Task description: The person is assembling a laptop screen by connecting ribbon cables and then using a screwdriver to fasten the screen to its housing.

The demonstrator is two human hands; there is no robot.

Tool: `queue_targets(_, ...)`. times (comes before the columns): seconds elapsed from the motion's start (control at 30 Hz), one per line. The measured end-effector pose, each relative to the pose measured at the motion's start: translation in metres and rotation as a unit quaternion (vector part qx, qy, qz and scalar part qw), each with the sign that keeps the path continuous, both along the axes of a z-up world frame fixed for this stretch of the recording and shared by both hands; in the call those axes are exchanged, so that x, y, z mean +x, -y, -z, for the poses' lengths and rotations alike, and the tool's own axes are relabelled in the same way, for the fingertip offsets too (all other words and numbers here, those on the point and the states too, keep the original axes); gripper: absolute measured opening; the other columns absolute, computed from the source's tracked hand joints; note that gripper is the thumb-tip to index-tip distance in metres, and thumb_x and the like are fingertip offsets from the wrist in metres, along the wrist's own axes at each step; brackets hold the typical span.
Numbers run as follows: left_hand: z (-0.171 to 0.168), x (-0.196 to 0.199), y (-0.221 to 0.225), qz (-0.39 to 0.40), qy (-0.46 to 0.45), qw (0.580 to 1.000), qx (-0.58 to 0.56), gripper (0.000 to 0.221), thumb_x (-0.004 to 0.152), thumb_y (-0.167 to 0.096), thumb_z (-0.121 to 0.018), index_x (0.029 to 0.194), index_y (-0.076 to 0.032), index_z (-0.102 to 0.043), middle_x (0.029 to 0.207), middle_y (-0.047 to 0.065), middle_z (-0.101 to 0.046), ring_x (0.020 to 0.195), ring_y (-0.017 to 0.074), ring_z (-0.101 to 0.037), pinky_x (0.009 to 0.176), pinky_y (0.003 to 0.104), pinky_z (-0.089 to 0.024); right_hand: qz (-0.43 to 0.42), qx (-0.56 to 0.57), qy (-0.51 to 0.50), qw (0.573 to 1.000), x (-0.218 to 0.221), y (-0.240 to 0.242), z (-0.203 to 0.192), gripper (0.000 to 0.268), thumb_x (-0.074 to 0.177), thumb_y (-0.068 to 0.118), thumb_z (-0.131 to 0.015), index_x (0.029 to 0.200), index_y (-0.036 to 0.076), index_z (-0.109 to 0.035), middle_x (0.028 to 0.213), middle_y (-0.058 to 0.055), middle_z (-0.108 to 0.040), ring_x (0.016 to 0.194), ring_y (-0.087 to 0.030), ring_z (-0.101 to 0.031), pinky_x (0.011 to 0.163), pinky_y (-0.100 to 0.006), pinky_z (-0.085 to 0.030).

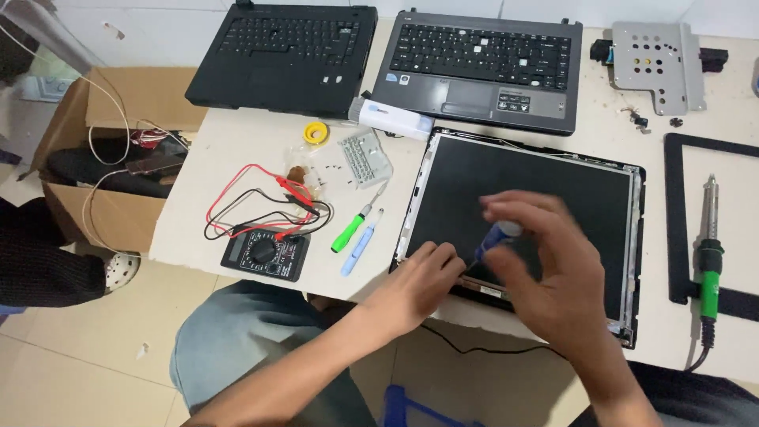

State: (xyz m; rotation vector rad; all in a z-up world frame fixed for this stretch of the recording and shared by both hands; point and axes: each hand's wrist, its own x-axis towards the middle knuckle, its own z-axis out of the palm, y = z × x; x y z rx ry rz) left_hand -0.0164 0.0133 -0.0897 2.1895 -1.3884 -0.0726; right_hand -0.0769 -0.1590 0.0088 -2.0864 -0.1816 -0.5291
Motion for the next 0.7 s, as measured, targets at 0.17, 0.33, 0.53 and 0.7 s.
queue_targets(0.17,0.012,0.001,0.004,0.013,0.138,0.988,0.066,0.042,0.056,0.025,-0.051,0.082,-0.007,-0.048,0.091,0.011,-0.044,0.073,0.0242,-0.04,0.057,0.036,-0.031,0.058,-0.015,0.072,0.996,0.0,-0.001,0.008,0.039,0.083,0.005,-0.081,0.118,0.001,-0.064,0.103,-0.015,-0.059,0.072,-0.018,-0.055,0.058,-0.028,-0.044)
queue_targets(0.33,0.006,-0.001,0.009,0.026,0.309,0.934,0.179,0.03,0.103,-0.009,-0.048,0.076,-0.016,-0.058,0.08,0.003,-0.047,0.078,0.0212,-0.04,0.063,0.035,-0.031,-0.041,0.071,0.012,0.997,-0.002,0.001,0.0,0.04,0.096,-0.002,-0.051,0.136,-0.005,-0.046,0.115,-0.02,-0.067,0.111,-0.029,-0.069,0.1,-0.037,-0.059)
queue_targets(0.53,-0.025,0.005,0.004,-0.055,-0.142,0.988,-0.036,0.017,0.102,-0.004,-0.042,0.088,-0.005,-0.052,0.09,0.01,-0.048,0.074,0.0275,-0.047,0.065,0.041,-0.037,0.019,0.089,0.075,0.993,-0.007,0.004,-0.008,0.038,0.097,-0.013,-0.051,0.133,-0.004,-0.047,0.116,-0.025,-0.064,0.106,-0.034,-0.07,0.1,-0.044,-0.063)
queue_targets(0.7,-0.03,0.066,-0.029,-0.152,-0.203,0.967,0.014,0.021,0.1,-0.017,-0.036,0.103,-0.003,-0.051,0.098,0.014,-0.053,0.083,0.0265,-0.056,0.077,0.042,-0.044,0.119,0.073,0.134,0.981,-0.002,0.014,-0.018,0.029,0.107,-0.02,-0.049,0.132,-0.006,-0.042,0.115,-0.03,-0.059,0.106,-0.039,-0.067,0.096,-0.048,-0.061)
